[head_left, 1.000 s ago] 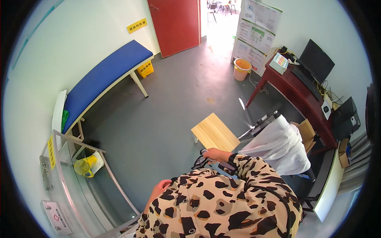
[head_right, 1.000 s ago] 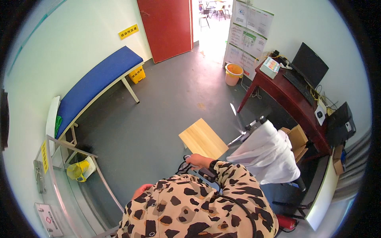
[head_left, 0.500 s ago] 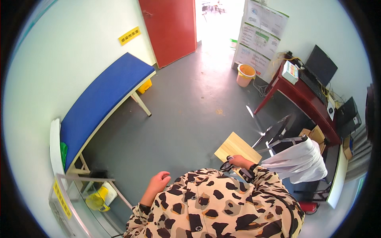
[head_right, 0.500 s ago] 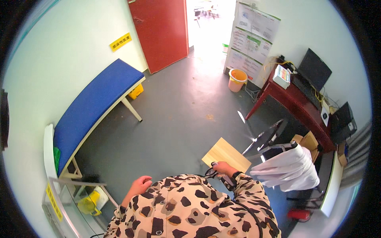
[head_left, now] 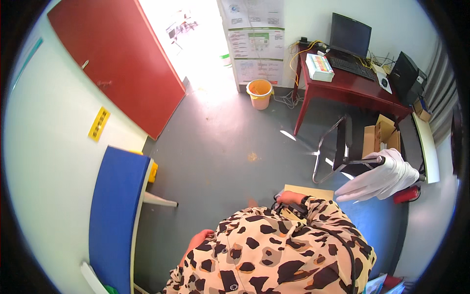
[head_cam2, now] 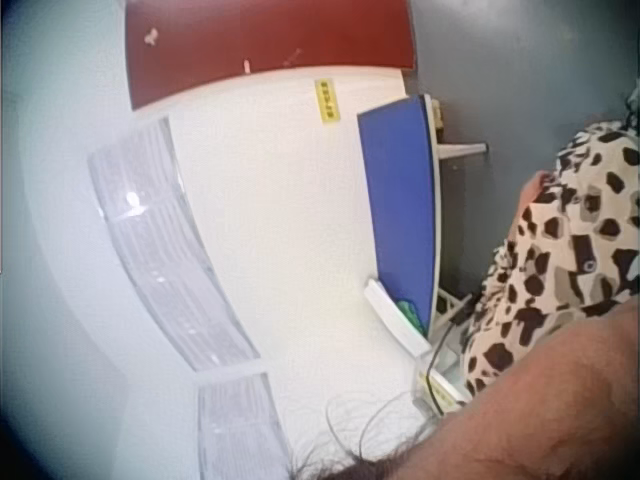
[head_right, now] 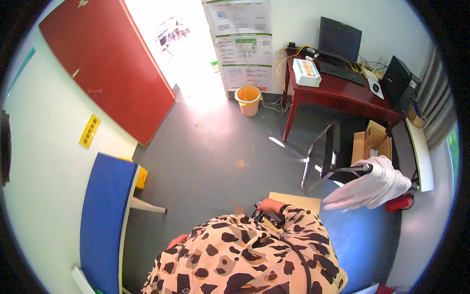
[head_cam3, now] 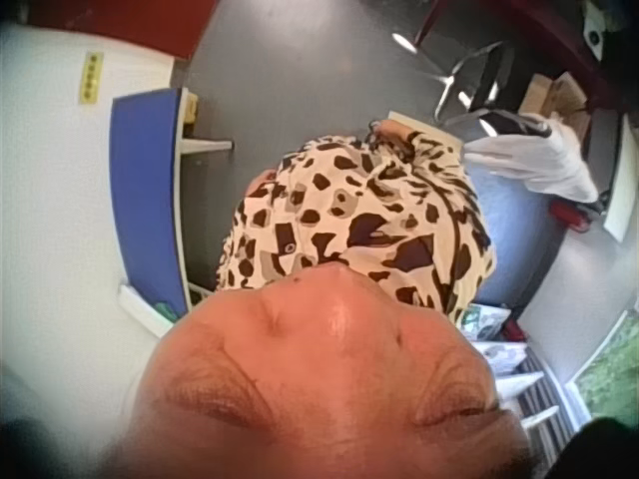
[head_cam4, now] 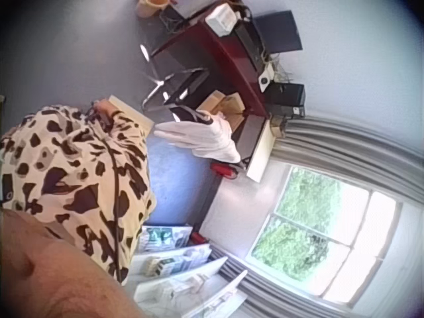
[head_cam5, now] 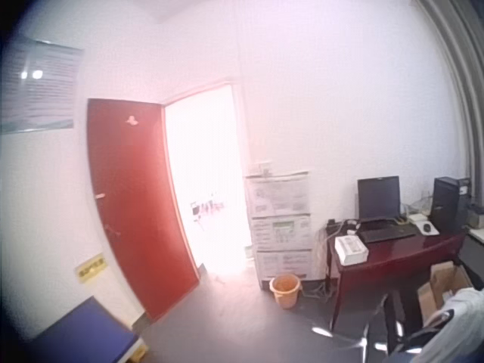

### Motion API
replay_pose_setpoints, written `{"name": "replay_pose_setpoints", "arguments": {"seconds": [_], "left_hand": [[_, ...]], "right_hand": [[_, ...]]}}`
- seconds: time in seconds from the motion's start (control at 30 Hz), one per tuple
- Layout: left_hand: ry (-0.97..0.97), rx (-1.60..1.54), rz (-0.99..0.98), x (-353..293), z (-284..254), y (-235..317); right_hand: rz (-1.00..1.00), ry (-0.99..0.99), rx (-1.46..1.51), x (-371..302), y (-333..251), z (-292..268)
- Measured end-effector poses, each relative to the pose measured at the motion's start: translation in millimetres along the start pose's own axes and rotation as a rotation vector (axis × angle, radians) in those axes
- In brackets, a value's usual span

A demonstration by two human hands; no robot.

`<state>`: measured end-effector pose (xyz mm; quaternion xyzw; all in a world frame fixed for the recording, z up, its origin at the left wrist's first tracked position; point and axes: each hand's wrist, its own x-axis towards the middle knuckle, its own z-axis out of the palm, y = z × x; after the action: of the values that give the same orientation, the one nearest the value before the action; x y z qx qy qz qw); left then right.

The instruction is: Wiping down various surfaces and equipment including a desk, a computer tower, and a tablet using a cloth.

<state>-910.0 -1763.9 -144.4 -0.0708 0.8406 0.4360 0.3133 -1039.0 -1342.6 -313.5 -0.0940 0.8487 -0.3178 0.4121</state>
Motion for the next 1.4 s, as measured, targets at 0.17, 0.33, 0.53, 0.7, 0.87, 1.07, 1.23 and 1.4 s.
{"name": "replay_pose_setpoints", "arguments": {"seconds": [0.17,0.33,0.53,0.7,0.87,1.07,1.23,1.4], "left_hand": [[-0.036,-0.064,0.034,78.5,-52.0,33.2],[-0.063,0.005,0.042,150.5,-102.1,52.0],[-0.127,0.018,0.05,247.2,-188.3,44.9],[-0.06,0.049,0.035,311.1,-289.5,81.3],[-0.119,0.305,0.1,390.2,-372.8,128.7],[-0.246,0.368,0.283,487.2,-430.9,200.2],[-0.307,0.377,0.298,573.4,-468.5,235.9],[-0.211,0.327,0.179,634.4,-517.5,249.6]], "right_hand": [[-0.014,0.067,-0.031,96.9,-53.0,-73.3],[-0.051,0.152,0.292,144.5,-144.2,-129.8],[0.126,0.035,0.426,191.5,-155.5,-164.5],[0.226,0.101,0.308,222.1,-134.4,-196.5],[0.135,0.203,-0.144,270.1,-112.2,-231.4],[0.378,0.345,0.487,318.7,-181.6,-287.7],[0.295,0.181,0.306,392.1,-165.6,-333.0],[0.104,0.124,0.064,486.8,-154.3,-440.3]]}}
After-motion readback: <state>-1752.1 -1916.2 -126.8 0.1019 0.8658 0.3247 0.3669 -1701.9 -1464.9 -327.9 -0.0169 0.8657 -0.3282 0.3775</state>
